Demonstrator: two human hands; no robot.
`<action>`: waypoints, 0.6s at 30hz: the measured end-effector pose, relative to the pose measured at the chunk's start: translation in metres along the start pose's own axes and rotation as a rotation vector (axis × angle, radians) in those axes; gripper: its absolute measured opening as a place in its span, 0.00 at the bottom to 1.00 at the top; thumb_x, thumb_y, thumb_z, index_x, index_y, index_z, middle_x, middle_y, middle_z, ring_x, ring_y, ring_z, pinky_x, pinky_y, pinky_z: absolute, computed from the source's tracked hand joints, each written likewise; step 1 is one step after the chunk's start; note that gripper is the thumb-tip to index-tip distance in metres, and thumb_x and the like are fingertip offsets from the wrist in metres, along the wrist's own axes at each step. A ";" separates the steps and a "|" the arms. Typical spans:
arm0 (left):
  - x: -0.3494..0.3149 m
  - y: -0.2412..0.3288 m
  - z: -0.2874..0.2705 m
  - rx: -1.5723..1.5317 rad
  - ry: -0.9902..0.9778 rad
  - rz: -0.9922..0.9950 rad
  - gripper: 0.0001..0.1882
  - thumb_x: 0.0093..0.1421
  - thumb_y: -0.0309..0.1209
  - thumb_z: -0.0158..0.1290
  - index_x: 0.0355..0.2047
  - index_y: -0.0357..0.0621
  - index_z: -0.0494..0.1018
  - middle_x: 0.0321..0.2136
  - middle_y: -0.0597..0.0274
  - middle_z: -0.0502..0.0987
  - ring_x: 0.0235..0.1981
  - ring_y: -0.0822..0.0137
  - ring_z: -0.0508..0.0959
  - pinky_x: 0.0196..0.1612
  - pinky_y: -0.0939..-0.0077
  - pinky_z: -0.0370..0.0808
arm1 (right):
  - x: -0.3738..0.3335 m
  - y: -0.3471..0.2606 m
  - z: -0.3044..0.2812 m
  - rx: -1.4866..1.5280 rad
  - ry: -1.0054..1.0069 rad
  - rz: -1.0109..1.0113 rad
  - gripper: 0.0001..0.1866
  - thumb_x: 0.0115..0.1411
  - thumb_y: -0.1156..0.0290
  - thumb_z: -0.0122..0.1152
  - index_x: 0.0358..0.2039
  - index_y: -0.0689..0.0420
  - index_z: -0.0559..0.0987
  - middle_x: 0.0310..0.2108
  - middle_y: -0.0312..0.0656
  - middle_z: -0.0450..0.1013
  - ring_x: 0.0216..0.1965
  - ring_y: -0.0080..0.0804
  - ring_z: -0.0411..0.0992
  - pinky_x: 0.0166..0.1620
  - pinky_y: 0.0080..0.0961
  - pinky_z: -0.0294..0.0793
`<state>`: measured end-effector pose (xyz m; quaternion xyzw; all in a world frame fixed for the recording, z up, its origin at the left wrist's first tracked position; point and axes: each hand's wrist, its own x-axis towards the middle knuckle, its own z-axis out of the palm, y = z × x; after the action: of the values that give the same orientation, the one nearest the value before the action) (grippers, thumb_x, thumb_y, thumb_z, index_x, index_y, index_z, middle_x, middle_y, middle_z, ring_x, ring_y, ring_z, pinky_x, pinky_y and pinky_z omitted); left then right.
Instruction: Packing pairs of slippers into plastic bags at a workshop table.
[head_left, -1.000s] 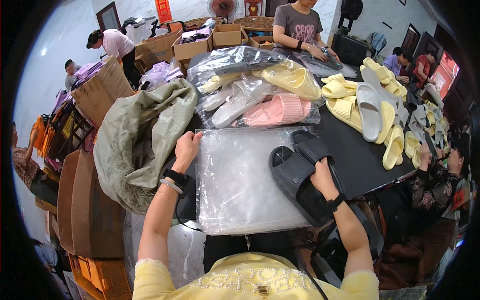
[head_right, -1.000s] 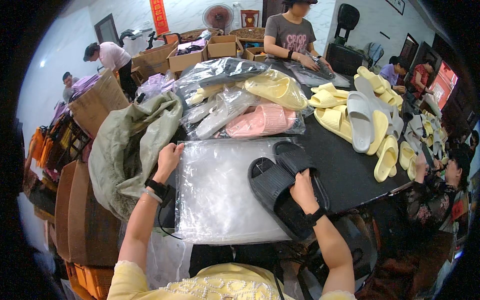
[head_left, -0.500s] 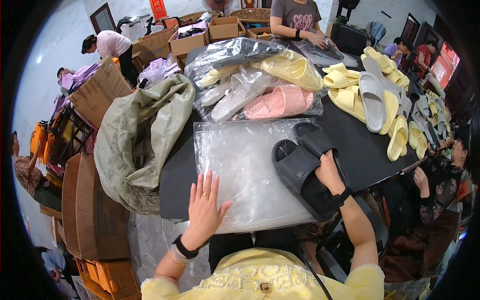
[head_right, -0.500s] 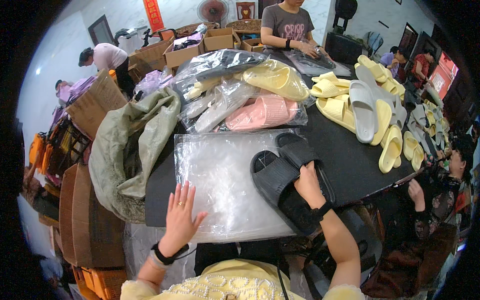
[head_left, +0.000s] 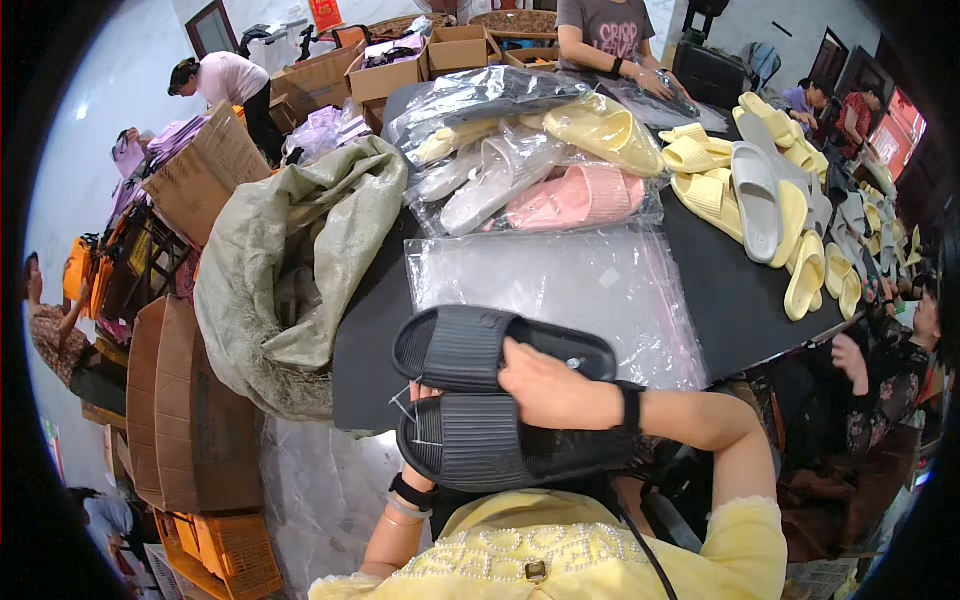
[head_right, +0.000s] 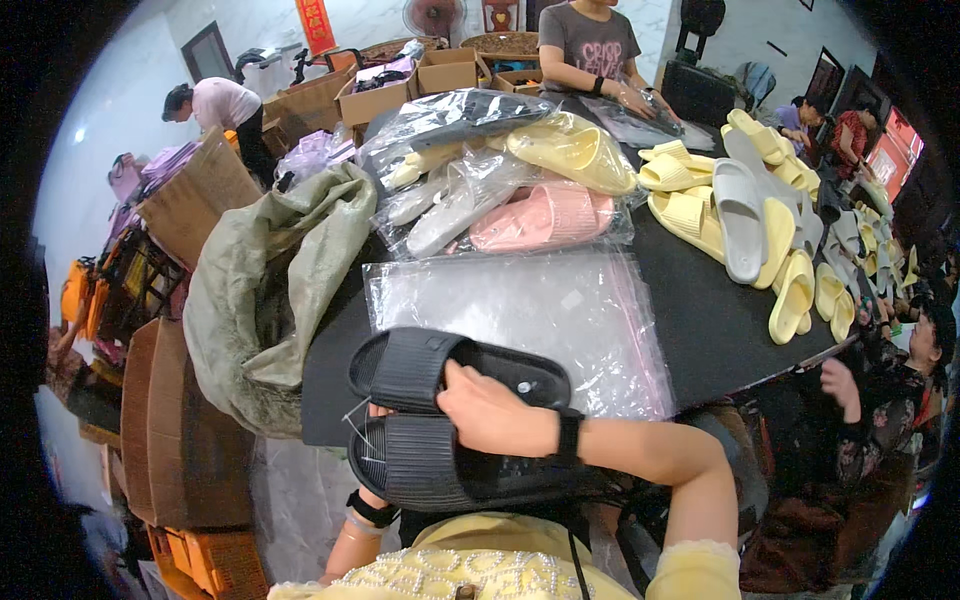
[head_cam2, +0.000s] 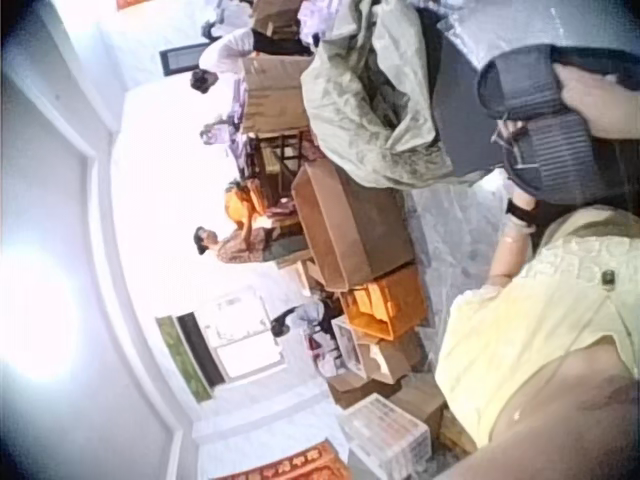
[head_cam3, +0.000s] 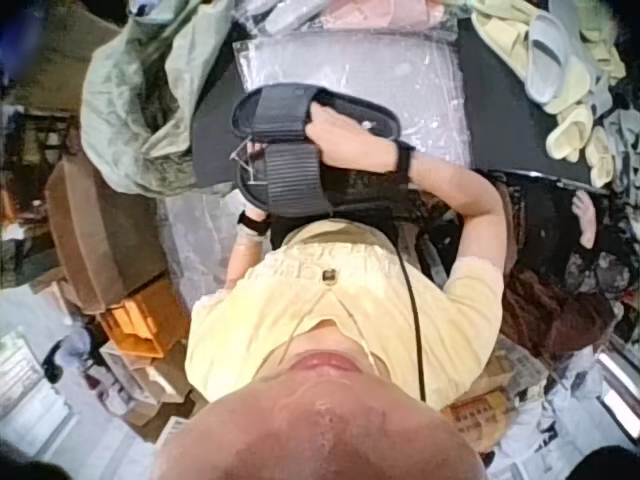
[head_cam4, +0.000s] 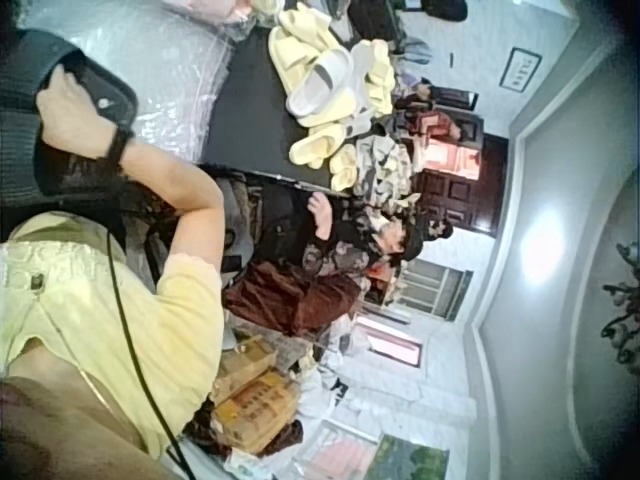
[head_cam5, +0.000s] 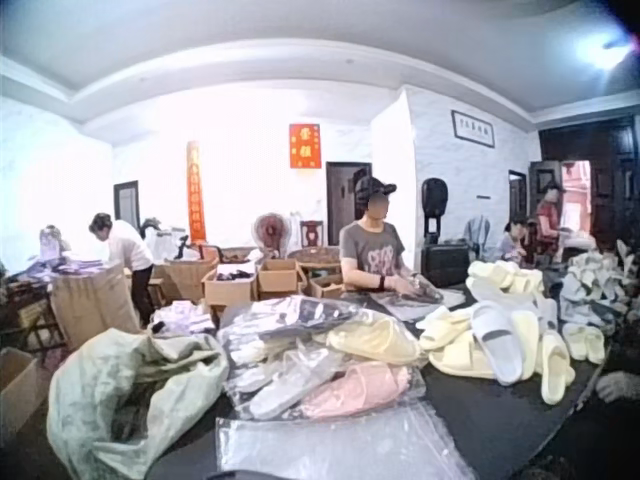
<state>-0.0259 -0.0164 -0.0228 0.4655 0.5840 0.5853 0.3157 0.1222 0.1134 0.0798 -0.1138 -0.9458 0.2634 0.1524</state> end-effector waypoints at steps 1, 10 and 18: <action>-0.006 -0.021 -0.014 0.547 0.021 0.272 0.29 0.58 0.43 0.41 0.57 0.39 0.58 0.58 0.47 0.57 0.62 0.50 0.52 0.64 0.53 0.44 | 0.010 0.002 0.010 -0.013 -0.091 0.047 0.07 0.40 0.82 0.53 0.24 0.70 0.73 0.38 0.60 0.61 0.39 0.53 0.65 0.43 0.40 0.69; 0.018 0.021 0.012 1.102 -0.084 0.183 0.44 0.47 0.59 0.53 0.58 0.43 0.60 0.62 0.49 0.52 0.64 0.49 0.49 0.60 0.50 0.49 | -0.008 0.113 -0.031 -0.329 0.319 0.561 0.09 0.41 0.80 0.54 0.26 0.70 0.73 0.38 0.63 0.63 0.35 0.59 0.67 0.42 0.45 0.70; 0.015 0.023 0.011 1.150 -0.137 0.140 0.42 0.53 0.60 0.45 0.59 0.42 0.57 0.62 0.46 0.51 0.64 0.46 0.48 0.60 0.50 0.48 | -0.098 0.074 -0.074 -0.322 0.422 0.579 0.09 0.43 0.83 0.50 0.28 0.71 0.72 0.39 0.61 0.61 0.41 0.56 0.65 0.43 0.44 0.70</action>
<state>-0.0174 -0.0014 0.0007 0.6364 0.7540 0.1622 0.0097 0.2490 0.1800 0.0779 -0.4499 -0.8516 0.1146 0.2432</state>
